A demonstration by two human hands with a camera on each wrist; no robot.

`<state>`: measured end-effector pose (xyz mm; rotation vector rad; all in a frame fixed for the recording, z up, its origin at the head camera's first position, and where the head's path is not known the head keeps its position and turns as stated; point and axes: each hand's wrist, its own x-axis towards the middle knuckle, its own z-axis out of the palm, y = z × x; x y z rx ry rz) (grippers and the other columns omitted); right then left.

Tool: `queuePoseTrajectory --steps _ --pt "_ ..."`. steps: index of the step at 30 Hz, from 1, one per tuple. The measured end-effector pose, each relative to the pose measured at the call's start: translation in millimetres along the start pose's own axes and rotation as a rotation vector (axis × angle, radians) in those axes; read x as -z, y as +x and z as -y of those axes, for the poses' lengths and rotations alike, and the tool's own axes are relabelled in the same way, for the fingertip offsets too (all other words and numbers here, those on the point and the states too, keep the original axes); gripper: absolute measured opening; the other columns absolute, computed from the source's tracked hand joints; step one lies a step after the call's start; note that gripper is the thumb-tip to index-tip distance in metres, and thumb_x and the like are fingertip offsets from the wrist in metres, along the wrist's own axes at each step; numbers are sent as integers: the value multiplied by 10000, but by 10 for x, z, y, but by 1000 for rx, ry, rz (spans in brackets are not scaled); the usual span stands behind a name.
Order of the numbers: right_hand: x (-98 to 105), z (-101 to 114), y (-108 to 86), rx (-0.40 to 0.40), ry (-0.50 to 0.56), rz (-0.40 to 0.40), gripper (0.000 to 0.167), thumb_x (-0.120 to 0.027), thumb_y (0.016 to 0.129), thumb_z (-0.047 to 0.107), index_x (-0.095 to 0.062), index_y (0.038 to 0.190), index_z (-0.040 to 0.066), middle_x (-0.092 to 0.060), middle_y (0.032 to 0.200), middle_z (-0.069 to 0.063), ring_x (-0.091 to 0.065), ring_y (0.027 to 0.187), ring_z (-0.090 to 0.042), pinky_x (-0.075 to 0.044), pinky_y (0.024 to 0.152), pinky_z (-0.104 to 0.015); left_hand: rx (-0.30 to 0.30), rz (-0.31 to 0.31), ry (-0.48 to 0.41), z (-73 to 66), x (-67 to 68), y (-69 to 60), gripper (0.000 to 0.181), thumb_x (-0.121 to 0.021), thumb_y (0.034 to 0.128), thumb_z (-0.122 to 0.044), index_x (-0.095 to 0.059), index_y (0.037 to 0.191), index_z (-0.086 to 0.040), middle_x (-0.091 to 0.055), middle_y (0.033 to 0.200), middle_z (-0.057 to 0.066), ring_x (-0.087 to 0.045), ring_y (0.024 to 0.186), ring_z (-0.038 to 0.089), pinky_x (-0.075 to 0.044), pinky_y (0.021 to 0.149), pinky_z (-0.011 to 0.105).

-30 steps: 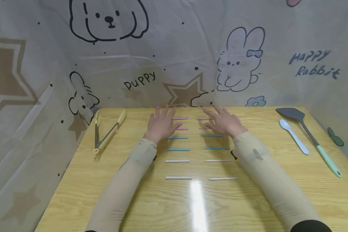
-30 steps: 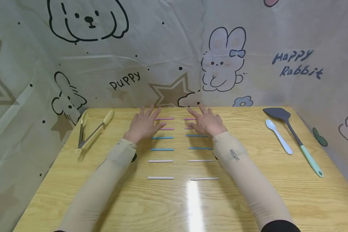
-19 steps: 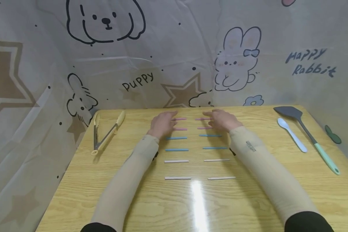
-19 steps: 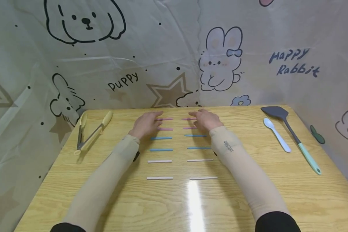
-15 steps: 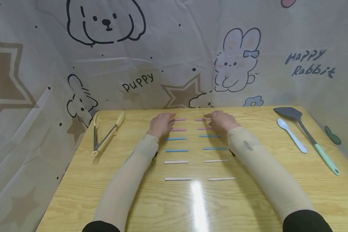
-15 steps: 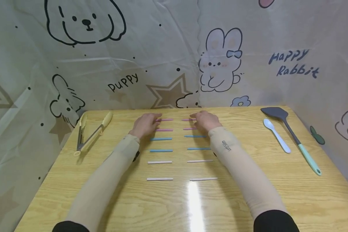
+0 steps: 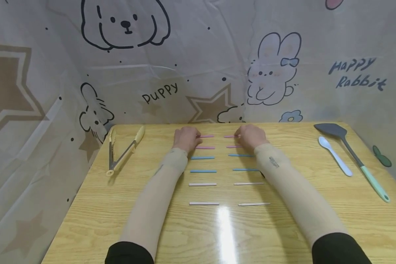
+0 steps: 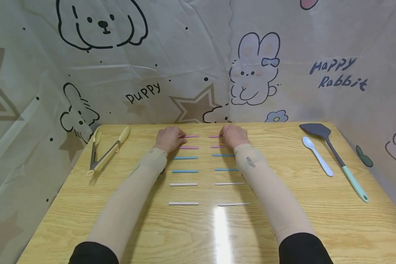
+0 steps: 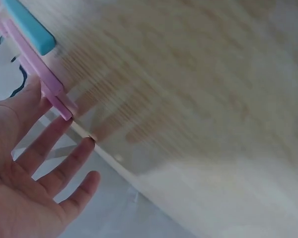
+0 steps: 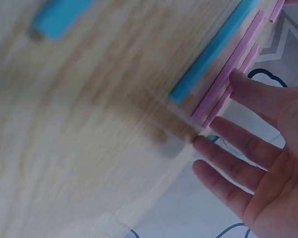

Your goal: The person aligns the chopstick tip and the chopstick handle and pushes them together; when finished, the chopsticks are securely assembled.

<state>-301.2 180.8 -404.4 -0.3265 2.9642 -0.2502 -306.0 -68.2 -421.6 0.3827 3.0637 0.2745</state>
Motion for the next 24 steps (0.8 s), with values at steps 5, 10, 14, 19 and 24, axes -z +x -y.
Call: queuePoseTrajectory --steps 5,10,14,19,24 --pt "8 -17 62 17 -11 -45 204 -673 931 120 -752 1117 141 -643 1258 -121 -581 1151 -362 -503 879 -556 -20 -38 86 -50 -29 55 205 -700 919 -367 -768 1037 -213 -715 1091 -14 -632 973 224 -425 892 450" --pt "-27 -55 91 65 -33 -104 142 -711 904 109 -777 1025 145 -683 1166 -101 -621 1065 -335 -525 847 -525 -33 -88 130 -97 -36 75 105 -722 913 -274 -769 888 -184 -730 941 -8 -628 833 196 -446 811 402" --pt "-58 -62 109 101 -49 -152 101 -740 883 100 -773 975 123 -708 1061 -100 -648 960 -314 -547 792 -486 -47 -110 195 -134 -21 81 88 -697 934 -141 -746 862 -148 -725 902 24 -627 793 194 -470 787 388" --pt "-91 -39 123 155 -111 -179 65 -730 895 103 -738 952 74 -703 975 -113 -648 888 -309 -565 732 -453 -58 -116 244 -157 -7 78 97 -665 942 -65 -740 962 -124 -724 955 57 -652 840 211 -502 820 402" --pt "-92 -63 101 177 -174 -112 96 -723 898 88 -677 971 45 -658 942 -127 -632 870 -302 -567 720 -454 -72 -103 207 -129 -12 61 97 -692 924 -81 -726 1008 -115 -715 990 65 -653 893 226 -498 886 433"
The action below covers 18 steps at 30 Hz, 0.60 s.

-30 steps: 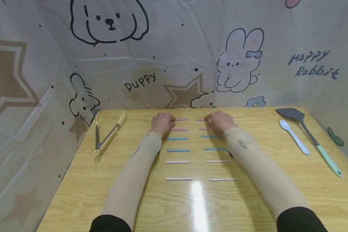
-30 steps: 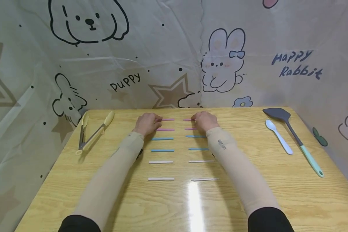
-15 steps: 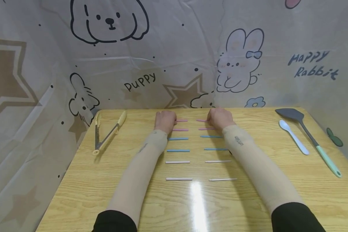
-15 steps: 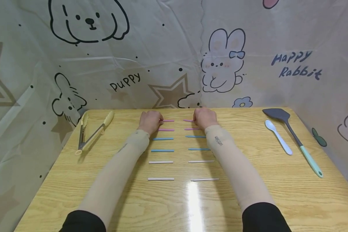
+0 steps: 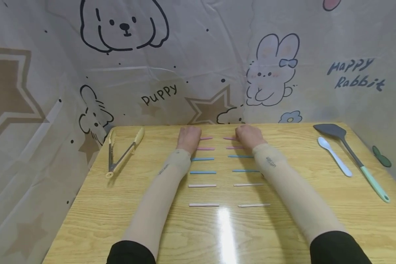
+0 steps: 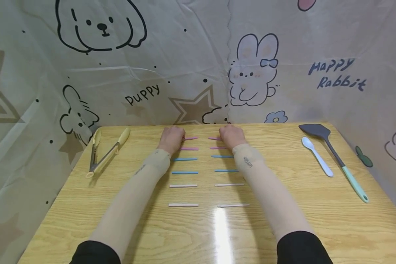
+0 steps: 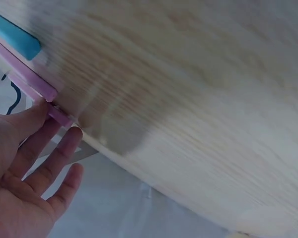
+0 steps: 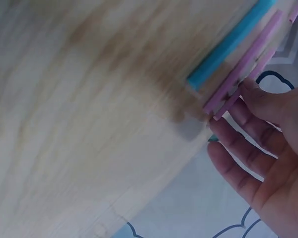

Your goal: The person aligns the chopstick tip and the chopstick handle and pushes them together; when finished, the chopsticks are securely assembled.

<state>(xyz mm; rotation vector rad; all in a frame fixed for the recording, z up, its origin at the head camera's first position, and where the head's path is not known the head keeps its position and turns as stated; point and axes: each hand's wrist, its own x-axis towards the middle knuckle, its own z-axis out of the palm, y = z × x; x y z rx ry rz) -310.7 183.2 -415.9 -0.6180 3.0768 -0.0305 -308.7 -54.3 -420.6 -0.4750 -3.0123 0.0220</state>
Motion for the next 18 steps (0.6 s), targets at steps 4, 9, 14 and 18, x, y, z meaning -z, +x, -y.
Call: queuePoseTrajectory --steps 4,9,14,18 --pt "70 -54 -47 -12 54 53 126 -681 924 60 -640 1038 26 -661 987 -144 -638 908 -317 -558 771 -475 -30 -17 -14 27 4 -18 139 -716 902 -71 -713 1035 -112 -709 995 64 -653 896 223 -511 864 412" --pt "219 -88 -104 -12 146 40 167 -623 937 -15 -606 1102 5 -669 1038 -150 -641 942 -317 -547 821 -450 -101 -78 -49 50 136 -75 202 -704 876 40 -675 1049 -61 -712 987 82 -673 840 228 -554 753 355" --pt "374 -89 -206 42 268 5 177 -585 936 -68 -577 1094 12 -662 983 -123 -638 886 -272 -547 772 -415 -117 -106 -145 96 301 -171 250 -677 876 74 -603 1076 -58 -694 1000 86 -661 823 235 -553 721 338" --pt "464 -123 -351 92 376 -61 103 -527 1004 2 -598 1078 12 -668 944 -113 -641 841 -249 -544 728 -400 -132 -120 -256 124 396 -270 145 -628 950 -5 -595 1084 -51 -677 1005 97 -647 871 250 -547 770 354"
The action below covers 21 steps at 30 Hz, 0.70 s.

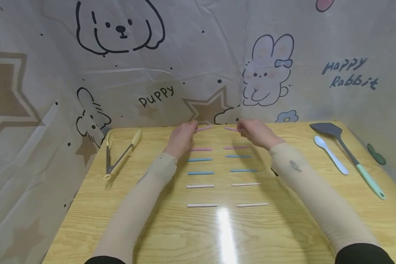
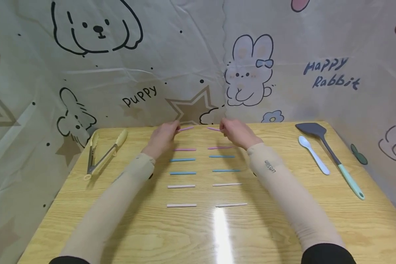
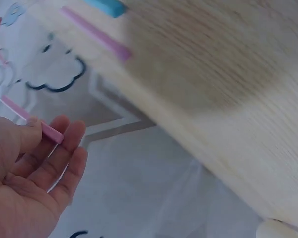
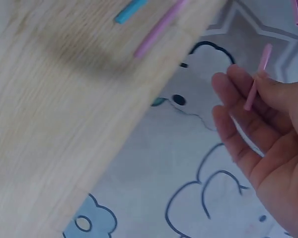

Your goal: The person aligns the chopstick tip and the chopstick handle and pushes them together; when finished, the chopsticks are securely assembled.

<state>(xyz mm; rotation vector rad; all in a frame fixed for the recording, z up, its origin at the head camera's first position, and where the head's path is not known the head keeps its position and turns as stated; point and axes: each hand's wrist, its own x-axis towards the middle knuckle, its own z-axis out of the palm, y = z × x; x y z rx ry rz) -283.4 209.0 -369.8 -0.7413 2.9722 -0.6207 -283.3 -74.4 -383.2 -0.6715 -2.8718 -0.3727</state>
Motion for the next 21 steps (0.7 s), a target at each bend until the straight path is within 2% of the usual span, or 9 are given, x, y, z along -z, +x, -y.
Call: queuePoseTrajectory --steps 2,8,12,16,21 --pt "42 18 -65 36 23 -35 118 -542 1002 9 -624 1086 1 -675 944 -115 -649 822 -242 -549 723 -397 -11 -21 -34 -3 59 -62 93 -603 981 -77 -602 1066 -40 -669 987 102 -644 879 257 -546 777 363" --pt "133 101 -260 109 15 -87 170 -604 958 -33 -690 1101 2 -696 982 -117 -669 812 -232 -560 727 -393 -76 -101 -88 -13 185 -281 146 -589 996 -179 -579 1012 -34 -611 892 88 -606 812 242 -529 721 364" --pt "172 192 -372 166 26 -119 162 -604 962 -24 -703 1076 34 -704 984 -92 -672 826 -228 -556 730 -394 -144 -159 -108 -40 263 -413 142 -588 997 -168 -559 1001 -29 -581 858 86 -585 765 237 -526 674 357" --pt "208 326 -451 281 45 -191 147 -634 941 -31 -710 1038 50 -707 956 -56 -671 835 -206 -554 733 -383 -201 -217 -110 -98 349 -530 124 -613 983 -129 -557 987 -19 -582 815 84 -581 718 234 -527 636 357" --pt "240 462 -535 387 47 -250 176 -662 911 -57 -703 1045 48 -705 982 -52 -667 867 -178 -557 742 -361 -258 -249 -105 -167 395 -629 105 -607 984 -108 -568 989 -10 -609 809 87 -595 701 227 -532 623 339"
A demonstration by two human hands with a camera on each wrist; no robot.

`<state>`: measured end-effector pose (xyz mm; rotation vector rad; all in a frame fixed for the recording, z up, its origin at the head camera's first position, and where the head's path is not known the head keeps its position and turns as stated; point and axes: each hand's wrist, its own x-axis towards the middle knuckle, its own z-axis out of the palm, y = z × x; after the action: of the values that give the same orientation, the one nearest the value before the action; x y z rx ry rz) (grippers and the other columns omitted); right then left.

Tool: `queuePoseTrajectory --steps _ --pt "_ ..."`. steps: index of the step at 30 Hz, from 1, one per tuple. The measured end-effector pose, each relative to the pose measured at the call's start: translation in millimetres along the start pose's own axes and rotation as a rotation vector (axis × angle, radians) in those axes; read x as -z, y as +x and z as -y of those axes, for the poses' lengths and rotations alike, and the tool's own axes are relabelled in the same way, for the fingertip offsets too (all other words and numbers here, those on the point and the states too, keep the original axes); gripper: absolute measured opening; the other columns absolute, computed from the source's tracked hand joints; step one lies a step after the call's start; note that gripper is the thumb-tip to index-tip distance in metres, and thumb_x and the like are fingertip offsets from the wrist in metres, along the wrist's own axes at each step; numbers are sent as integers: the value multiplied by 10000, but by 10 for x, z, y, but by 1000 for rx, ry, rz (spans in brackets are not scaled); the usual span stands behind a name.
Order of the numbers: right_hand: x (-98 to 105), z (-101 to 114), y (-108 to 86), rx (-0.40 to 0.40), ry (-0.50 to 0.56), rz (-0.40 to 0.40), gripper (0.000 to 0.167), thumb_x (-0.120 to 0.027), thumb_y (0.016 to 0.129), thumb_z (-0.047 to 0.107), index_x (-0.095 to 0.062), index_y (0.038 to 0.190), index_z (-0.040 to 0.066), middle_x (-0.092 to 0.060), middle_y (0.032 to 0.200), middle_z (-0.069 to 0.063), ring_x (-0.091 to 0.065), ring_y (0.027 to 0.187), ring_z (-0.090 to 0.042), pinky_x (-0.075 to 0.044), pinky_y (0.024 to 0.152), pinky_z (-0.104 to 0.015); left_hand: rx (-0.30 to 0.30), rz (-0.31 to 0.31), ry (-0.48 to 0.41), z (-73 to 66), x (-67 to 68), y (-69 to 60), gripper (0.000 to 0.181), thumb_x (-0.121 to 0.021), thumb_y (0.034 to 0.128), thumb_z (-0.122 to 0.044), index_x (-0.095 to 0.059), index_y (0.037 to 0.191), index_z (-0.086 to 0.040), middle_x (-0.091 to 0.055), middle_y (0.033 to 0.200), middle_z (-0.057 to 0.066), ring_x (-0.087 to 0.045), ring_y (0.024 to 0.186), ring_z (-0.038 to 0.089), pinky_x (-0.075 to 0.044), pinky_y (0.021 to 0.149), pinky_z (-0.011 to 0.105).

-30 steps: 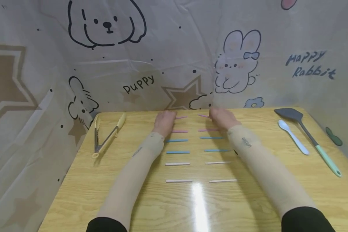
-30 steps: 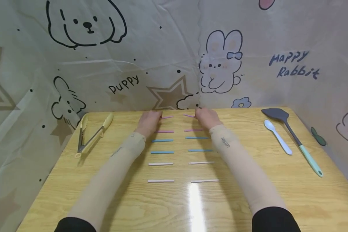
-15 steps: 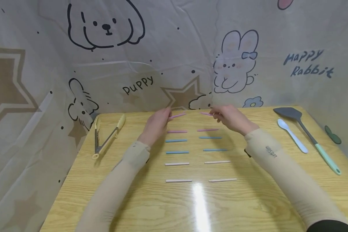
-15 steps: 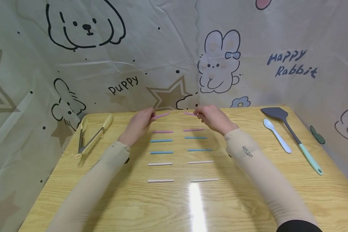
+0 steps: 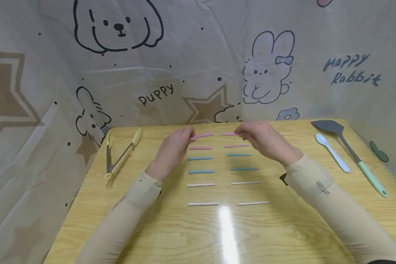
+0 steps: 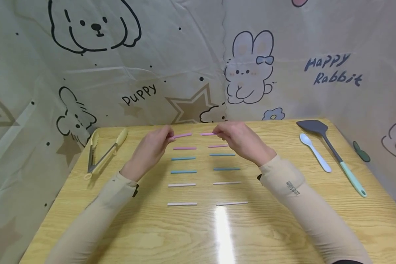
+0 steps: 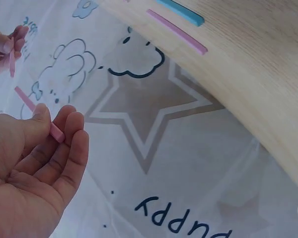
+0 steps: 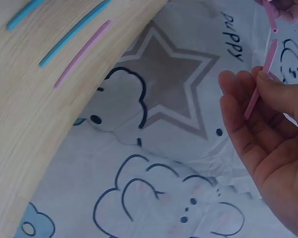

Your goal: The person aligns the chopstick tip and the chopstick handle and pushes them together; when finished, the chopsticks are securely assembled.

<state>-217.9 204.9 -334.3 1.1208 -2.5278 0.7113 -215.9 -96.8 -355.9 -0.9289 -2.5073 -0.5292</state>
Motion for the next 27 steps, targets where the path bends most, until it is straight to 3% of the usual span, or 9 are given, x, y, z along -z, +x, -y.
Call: queuePoseTrajectory --steps 9,27 --pt "-18 86 29 104 -1 -60 213 -690 855 -122 -706 1026 5 -714 981 -79 -677 867 -195 -565 732 -344 -32 -27 -21 -66 50 -35 92 -604 979 -85 -565 985 -2 -619 804 95 -604 688 225 -535 614 332" --pt "-72 129 60 117 -5 -36 215 -698 852 -115 -701 1025 13 -708 983 -68 -674 867 -182 -565 742 -326 -46 -39 -29 -96 60 -55 85 -623 964 -72 -573 960 -3 -610 794 87 -591 682 222 -525 599 323"
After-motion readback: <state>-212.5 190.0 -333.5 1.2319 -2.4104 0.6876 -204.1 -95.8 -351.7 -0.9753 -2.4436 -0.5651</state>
